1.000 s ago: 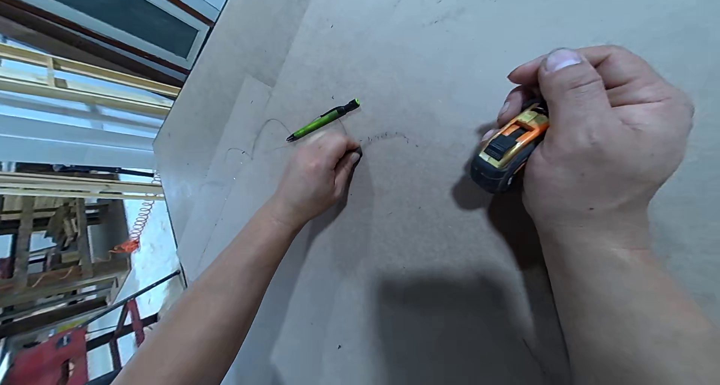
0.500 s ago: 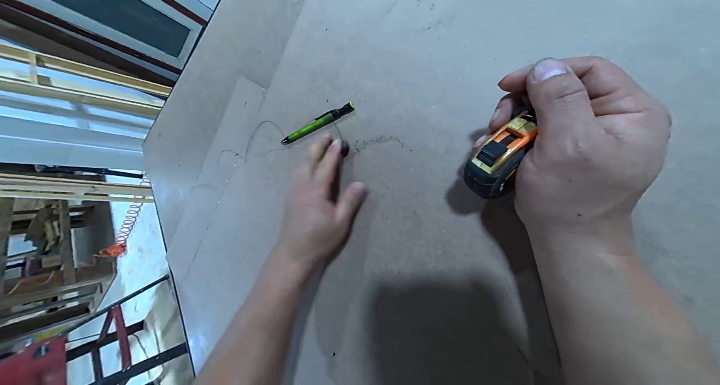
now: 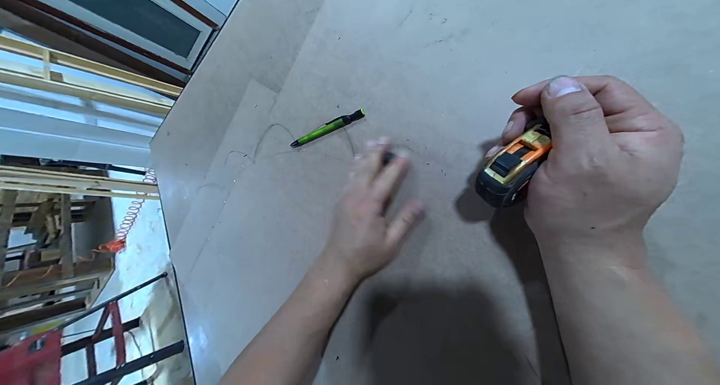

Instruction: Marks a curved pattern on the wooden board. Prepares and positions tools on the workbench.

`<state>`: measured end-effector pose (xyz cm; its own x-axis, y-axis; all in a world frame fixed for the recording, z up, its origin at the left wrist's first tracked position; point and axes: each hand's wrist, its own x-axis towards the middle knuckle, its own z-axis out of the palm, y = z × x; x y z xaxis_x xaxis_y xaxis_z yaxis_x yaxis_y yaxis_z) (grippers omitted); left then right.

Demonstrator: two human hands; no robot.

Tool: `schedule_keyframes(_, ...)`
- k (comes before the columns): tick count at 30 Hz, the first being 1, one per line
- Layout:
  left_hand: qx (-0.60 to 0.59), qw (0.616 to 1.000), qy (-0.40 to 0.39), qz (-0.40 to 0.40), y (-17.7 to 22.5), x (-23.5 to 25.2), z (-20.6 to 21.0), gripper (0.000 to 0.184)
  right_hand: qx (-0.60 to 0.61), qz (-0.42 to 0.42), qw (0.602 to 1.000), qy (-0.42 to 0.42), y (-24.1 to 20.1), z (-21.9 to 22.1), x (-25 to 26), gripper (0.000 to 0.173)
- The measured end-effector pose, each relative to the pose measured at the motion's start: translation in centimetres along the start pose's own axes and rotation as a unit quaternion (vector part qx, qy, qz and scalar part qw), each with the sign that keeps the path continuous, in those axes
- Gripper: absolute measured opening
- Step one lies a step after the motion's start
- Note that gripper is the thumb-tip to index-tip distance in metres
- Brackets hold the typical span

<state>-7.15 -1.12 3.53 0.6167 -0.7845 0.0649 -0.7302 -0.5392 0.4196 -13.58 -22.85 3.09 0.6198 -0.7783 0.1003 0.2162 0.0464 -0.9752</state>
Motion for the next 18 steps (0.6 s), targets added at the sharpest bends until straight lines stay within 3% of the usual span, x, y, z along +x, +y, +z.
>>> schedule_keyframes(3, -0.124, 0.976, -0.093, 0.150, 2.1, -3.3, 0.2, 0.041, 0.004, -0.004, 1.000, -0.005, 0.1, 0.1, 0.0, 0.024)
schedule_keyframes(6, -0.215, 0.966, -0.081, 0.119, 0.8, -8.2, -0.7, 0.026, 0.015, 0.000, 1.000, 0.006, 0.1, 0.2, 0.0, 0.023)
schedule_keyframes(9, -0.241, 0.968, -0.030, 0.061, -1.2, -9.4, -2.8, 0.024, 0.017, 0.003, 1.000, 0.006, 0.1, 0.1, 0.0, 0.024)
schedule_keyframes(11, -0.155, 0.987, 0.024, 0.014, -2.5, -6.8, -5.2, 0.020, 0.014, 0.001, 1.000, 0.001, 0.1, 0.1, 0.0, 0.025)
schedule_keyframes(13, 0.046, 0.996, 0.051, -0.061, -4.8, -2.7, -7.7, 0.029, 0.003, 0.000, 1.000, -0.005, 0.0, 0.0, 0.0, 0.025)
schedule_keyframes(15, 0.198, 0.970, -0.008, -0.138, -7.2, 1.8, -9.4, 0.049, 0.001, -0.004, 1.000, -0.005, 0.0, 0.1, 0.0, 0.024)
schedule_keyframes(16, 0.241, 0.955, -0.045, -0.164, -8.1, 3.7, -9.7, 0.050, 0.004, -0.005, 1.000, -0.004, 0.1, 0.2, 0.0, 0.024)
schedule_keyframes(18, 0.315, 0.928, -0.093, -0.178, -9.0, 6.0, -9.3, 0.033, 0.007, -0.003, 1.000, 0.003, 0.0, 0.2, 0.0, 0.024)
